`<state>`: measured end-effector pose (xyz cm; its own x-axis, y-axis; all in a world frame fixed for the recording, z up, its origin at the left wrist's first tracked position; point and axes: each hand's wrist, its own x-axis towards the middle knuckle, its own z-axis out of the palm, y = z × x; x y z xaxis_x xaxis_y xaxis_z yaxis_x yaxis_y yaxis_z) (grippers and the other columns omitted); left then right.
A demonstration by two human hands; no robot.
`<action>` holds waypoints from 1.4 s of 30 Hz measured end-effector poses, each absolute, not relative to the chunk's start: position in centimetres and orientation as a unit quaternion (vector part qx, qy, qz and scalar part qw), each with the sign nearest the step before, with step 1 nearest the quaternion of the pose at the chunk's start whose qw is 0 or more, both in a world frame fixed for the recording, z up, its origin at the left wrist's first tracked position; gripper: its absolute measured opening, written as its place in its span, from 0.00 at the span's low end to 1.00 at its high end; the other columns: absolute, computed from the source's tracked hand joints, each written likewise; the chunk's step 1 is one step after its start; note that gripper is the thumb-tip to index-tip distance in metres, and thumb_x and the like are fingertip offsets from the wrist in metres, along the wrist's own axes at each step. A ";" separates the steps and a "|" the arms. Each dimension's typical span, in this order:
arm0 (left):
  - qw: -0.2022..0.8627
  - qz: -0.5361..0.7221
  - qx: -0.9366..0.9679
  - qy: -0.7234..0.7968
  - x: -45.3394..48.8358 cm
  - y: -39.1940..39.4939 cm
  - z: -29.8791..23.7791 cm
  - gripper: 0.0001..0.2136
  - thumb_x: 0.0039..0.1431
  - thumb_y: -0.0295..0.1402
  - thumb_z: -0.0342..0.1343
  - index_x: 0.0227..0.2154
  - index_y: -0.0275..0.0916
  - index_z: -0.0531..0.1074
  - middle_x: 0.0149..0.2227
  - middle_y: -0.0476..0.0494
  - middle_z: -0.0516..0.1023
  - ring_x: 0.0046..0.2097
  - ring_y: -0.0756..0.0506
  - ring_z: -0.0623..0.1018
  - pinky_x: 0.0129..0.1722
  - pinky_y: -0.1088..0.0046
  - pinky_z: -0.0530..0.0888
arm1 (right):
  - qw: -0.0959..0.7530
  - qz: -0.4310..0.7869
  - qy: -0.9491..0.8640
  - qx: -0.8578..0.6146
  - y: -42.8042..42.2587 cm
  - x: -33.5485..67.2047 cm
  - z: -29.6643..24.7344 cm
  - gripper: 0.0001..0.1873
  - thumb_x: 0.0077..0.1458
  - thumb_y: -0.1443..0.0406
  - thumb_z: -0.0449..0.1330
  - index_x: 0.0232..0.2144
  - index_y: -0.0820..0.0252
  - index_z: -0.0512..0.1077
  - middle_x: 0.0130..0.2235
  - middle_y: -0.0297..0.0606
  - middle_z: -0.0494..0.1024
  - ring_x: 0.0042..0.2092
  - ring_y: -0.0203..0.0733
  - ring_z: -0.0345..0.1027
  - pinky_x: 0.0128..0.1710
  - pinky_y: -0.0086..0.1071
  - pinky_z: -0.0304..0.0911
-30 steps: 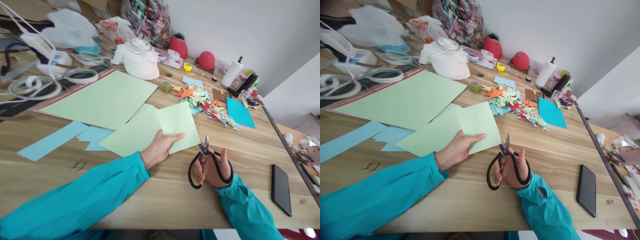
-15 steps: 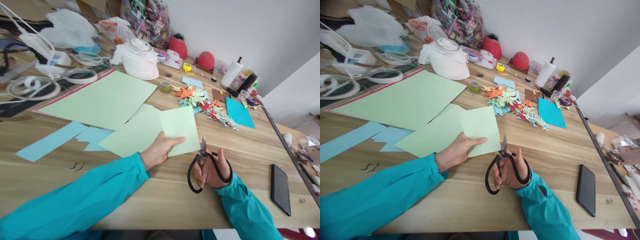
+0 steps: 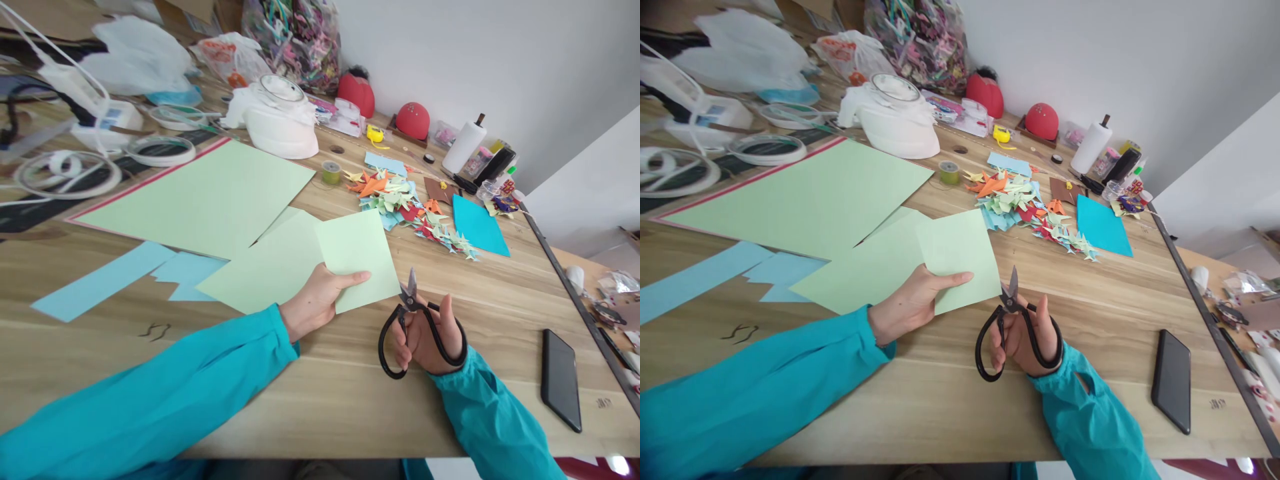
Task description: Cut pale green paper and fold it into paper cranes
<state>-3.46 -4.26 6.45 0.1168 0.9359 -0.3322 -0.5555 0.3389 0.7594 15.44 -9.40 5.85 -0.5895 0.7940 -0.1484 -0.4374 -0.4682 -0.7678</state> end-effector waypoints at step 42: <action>0.664 0.516 0.324 0.433 -4.1 -4.4 6.5 0.23 0.37 0.35 0.71 0.40 0.35 0.75 0.43 0.39 0.80 0.45 0.36 0.79 0.42 0.62 0.78 | 0.311 0.851 -0.344 -0.247 -8.9 16.7 6.0 0.42 0.53 0.35 0.31 0.61 0.49 0.47 0.25 0.31 0.72 0.18 0.36 0.61 0.17 0.30 0.60</action>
<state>-4.14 -4.43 6.52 0.0924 0.9662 -0.2407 -0.4060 0.2573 0.8769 16.65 -8.93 6.04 -0.6850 0.6987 -0.2064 -0.3585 -0.5699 -0.7394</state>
